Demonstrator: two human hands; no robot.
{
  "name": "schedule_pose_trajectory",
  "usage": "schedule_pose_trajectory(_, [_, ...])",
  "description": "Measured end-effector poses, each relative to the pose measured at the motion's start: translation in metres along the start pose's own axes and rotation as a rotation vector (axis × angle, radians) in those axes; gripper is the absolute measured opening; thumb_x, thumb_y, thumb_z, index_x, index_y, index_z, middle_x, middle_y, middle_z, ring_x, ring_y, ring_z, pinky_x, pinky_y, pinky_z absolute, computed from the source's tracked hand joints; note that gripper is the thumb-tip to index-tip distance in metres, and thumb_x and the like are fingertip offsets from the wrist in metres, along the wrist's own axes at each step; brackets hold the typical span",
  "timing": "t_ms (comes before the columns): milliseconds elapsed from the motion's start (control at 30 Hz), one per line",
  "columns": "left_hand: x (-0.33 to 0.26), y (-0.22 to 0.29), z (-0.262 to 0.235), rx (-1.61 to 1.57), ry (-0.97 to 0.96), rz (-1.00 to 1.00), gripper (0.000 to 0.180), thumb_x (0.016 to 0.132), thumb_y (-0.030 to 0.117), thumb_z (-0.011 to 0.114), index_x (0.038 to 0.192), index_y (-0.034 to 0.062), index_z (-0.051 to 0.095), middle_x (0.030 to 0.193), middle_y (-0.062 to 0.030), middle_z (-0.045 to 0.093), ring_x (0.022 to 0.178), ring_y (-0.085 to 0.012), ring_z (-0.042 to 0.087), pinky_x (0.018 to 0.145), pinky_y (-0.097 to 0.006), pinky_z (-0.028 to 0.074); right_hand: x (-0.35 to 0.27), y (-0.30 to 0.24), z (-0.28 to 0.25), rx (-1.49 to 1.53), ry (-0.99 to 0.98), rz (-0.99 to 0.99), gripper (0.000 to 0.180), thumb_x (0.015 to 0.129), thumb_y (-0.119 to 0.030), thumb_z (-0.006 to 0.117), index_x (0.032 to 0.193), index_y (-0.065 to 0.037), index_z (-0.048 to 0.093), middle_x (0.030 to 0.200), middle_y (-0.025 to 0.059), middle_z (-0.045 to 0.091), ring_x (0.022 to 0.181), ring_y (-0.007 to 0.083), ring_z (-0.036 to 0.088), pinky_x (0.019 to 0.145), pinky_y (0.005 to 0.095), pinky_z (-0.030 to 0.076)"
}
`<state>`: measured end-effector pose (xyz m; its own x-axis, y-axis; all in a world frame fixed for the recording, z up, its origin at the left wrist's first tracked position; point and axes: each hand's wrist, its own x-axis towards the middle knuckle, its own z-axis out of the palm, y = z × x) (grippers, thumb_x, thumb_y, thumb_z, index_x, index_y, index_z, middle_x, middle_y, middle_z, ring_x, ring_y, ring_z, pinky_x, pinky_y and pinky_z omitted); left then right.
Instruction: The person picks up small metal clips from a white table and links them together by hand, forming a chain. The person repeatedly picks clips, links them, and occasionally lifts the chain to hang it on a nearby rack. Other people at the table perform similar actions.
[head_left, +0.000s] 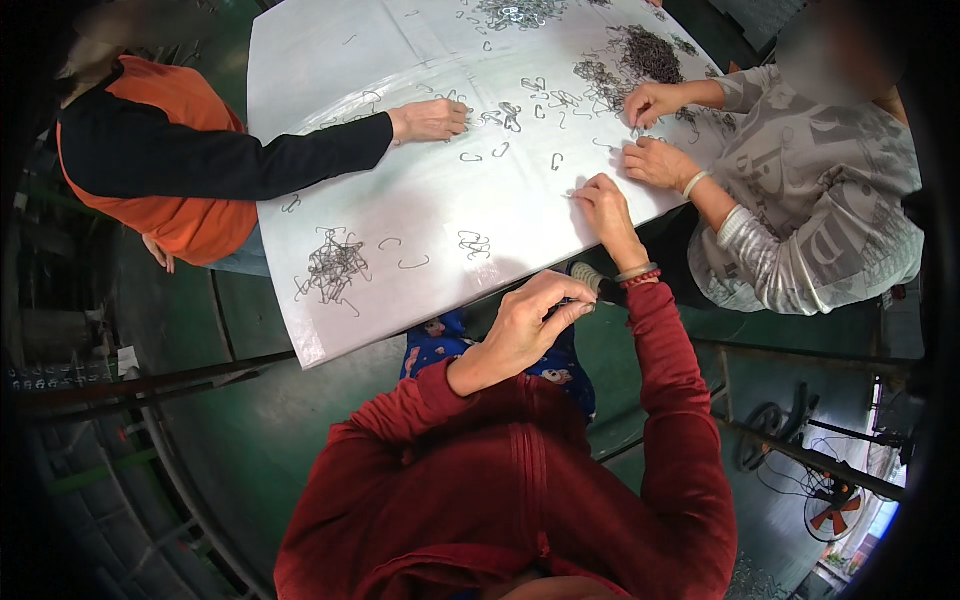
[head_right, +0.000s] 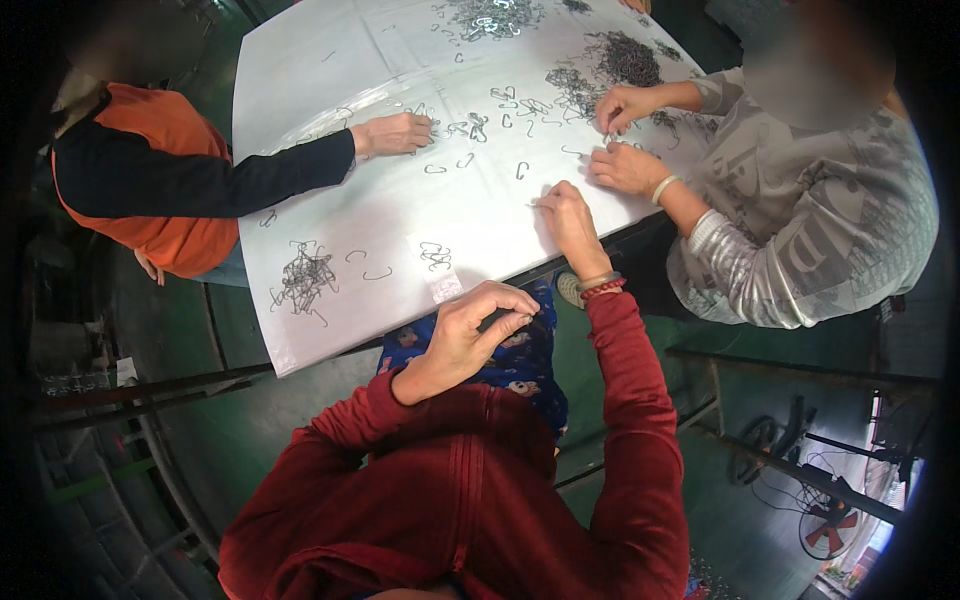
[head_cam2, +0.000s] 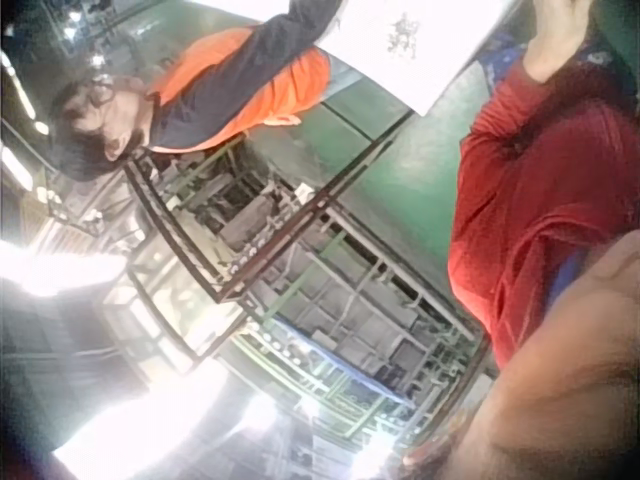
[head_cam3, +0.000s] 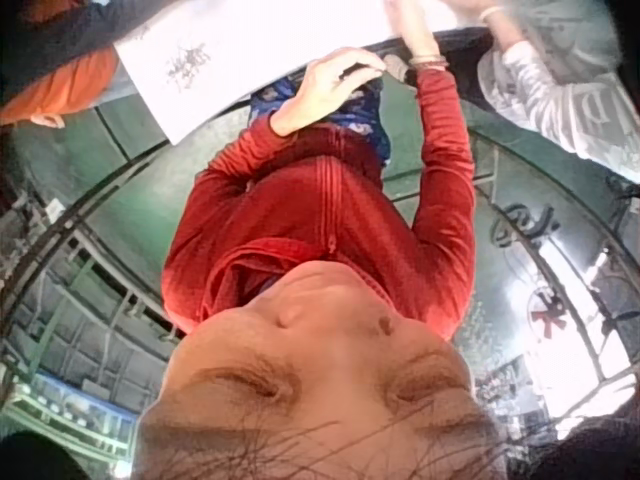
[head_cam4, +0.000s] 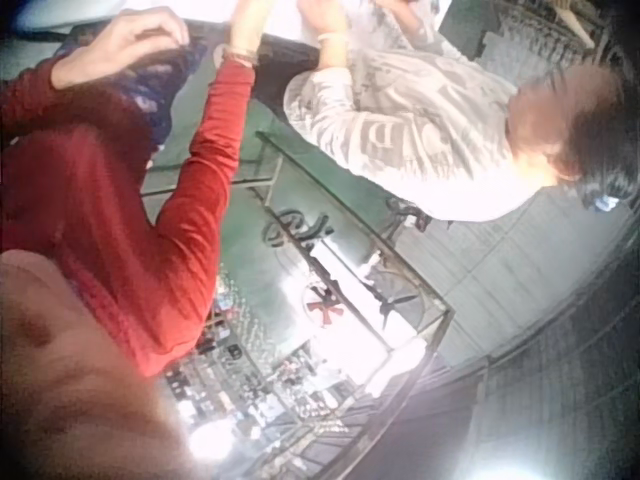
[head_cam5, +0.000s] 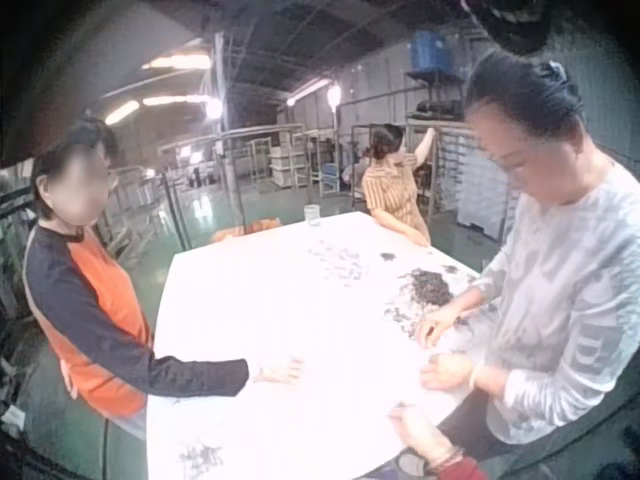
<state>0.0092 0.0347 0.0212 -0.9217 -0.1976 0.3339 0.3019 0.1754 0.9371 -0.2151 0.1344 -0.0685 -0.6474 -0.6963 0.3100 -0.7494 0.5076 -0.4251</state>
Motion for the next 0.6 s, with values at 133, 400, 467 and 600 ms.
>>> schedule_pose_trajectory(133, [0.001,-0.006,0.0,0.013,0.001,0.015,0.01,0.086,-0.004,0.064,0.095,-0.001,0.064,0.096,-0.0107,0.068,0.089,-0.0174,0.066,0.077,-0.03,0.053,-0.018,-0.031,-0.039,0.66,0.073,0.393,0.015,0.081,-0.004,0.07,0.095,-0.001,0.074,0.082,0.0036,0.062,0.066,0.0089,0.055,0.057,0.0239,0.044])
schedule_pose_trajectory(400, [0.012,-0.019,-0.003,-0.075,0.062,-0.212,0.012,0.088,0.001,0.065,0.1,-0.0003,0.065,0.095,-0.0069,0.07,0.088,-0.0133,0.066,0.078,-0.026,0.052,-0.088,-0.127,-0.107,1.093,0.19,0.372,0.016,0.075,0.014,0.07,0.089,0.007,0.067,0.084,0.0109,0.064,0.064,0.013,0.061,0.055,0.0232,0.051])
schedule_pose_trajectory(467, [0.016,-0.02,-0.003,-0.083,0.048,-0.203,0.013,0.088,0.002,0.065,0.1,0.0004,0.065,0.094,-0.0066,0.07,0.087,-0.0128,0.066,0.078,-0.026,0.052,-0.089,-0.134,-0.099,1.07,0.217,0.329,0.014,0.077,0.014,0.069,0.087,0.006,0.067,0.084,0.0106,0.063,0.066,0.0133,0.061,0.054,0.0227,0.051])
schedule_pose_trajectory(600, [0.019,-0.019,-0.004,-0.068,0.02,-0.174,0.012,0.088,0.004,0.065,0.1,0.0008,0.065,0.095,-0.0082,0.069,0.087,-0.0141,0.066,0.077,-0.027,0.052,-0.085,-0.128,-0.086,1.123,0.315,0.399,0.016,0.077,0.014,0.069,0.09,0.005,0.066,0.084,0.0094,0.063,0.068,0.0126,0.061,0.053,0.0221,0.049])
